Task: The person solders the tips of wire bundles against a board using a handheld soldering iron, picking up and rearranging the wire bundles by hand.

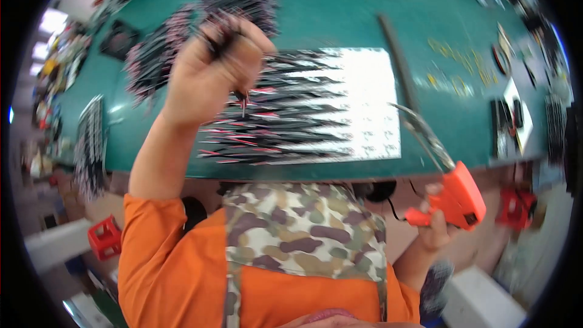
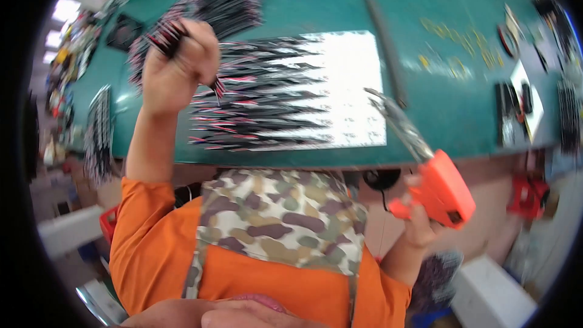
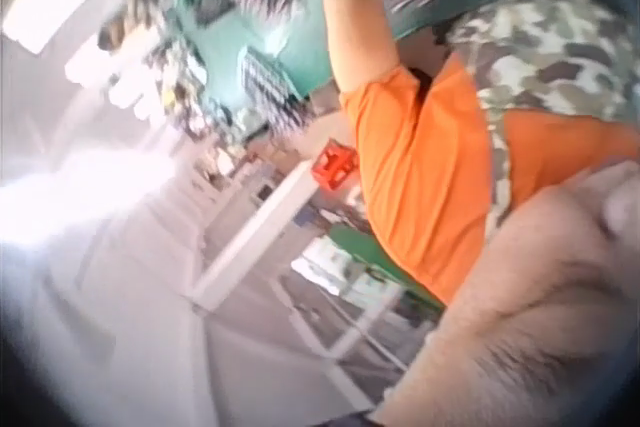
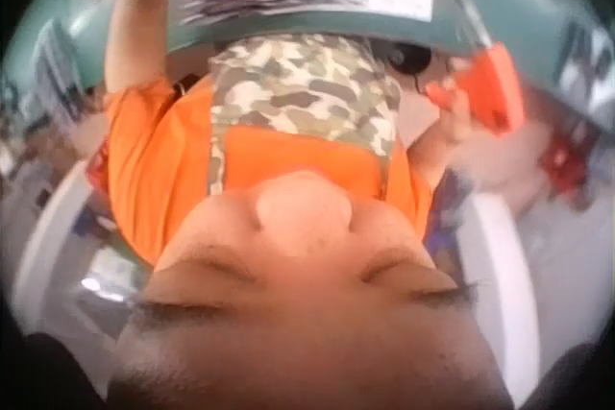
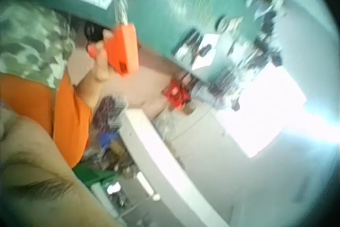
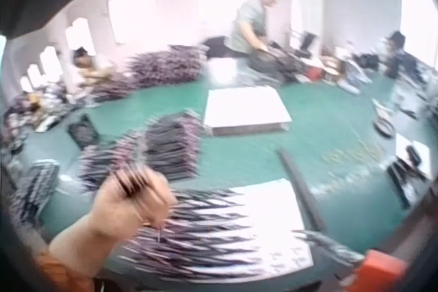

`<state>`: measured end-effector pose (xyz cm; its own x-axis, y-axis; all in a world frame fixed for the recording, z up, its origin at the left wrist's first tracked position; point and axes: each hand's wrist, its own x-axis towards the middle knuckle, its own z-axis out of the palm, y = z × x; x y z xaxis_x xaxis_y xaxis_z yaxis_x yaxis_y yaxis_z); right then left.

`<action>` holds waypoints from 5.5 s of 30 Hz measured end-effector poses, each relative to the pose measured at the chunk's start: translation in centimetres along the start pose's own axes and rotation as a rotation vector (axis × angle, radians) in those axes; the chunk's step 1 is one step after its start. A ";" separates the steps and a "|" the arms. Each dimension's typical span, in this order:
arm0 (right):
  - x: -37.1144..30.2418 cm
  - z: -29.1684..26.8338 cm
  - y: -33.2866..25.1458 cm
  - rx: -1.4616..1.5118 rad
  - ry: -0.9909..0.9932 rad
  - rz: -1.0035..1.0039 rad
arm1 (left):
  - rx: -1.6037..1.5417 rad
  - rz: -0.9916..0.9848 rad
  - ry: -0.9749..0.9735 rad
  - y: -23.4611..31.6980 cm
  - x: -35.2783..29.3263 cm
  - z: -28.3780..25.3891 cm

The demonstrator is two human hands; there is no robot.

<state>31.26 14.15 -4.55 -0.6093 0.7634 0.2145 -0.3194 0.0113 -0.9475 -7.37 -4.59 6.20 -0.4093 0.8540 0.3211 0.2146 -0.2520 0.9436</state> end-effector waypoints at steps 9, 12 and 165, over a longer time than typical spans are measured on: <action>7.8 0.3 -1.3 0.197 0.009 -0.087 | -0.039 0.289 0.884 1.5 -11.7 -16.5; 10.4 1.9 -1.5 0.258 -0.013 -0.088 | 0.147 0.111 0.973 -3.4 -13.7 -16.3; 19.4 3.8 0.9 0.203 0.407 -0.080 | -0.222 -0.311 0.045 -11.1 12.1 0.9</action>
<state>16.36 26.47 -0.38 -0.2557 0.9571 0.1365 -0.5143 -0.0151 -0.8574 -13.90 8.91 -0.49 -0.4646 0.8854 0.0158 -0.1210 -0.0811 0.9893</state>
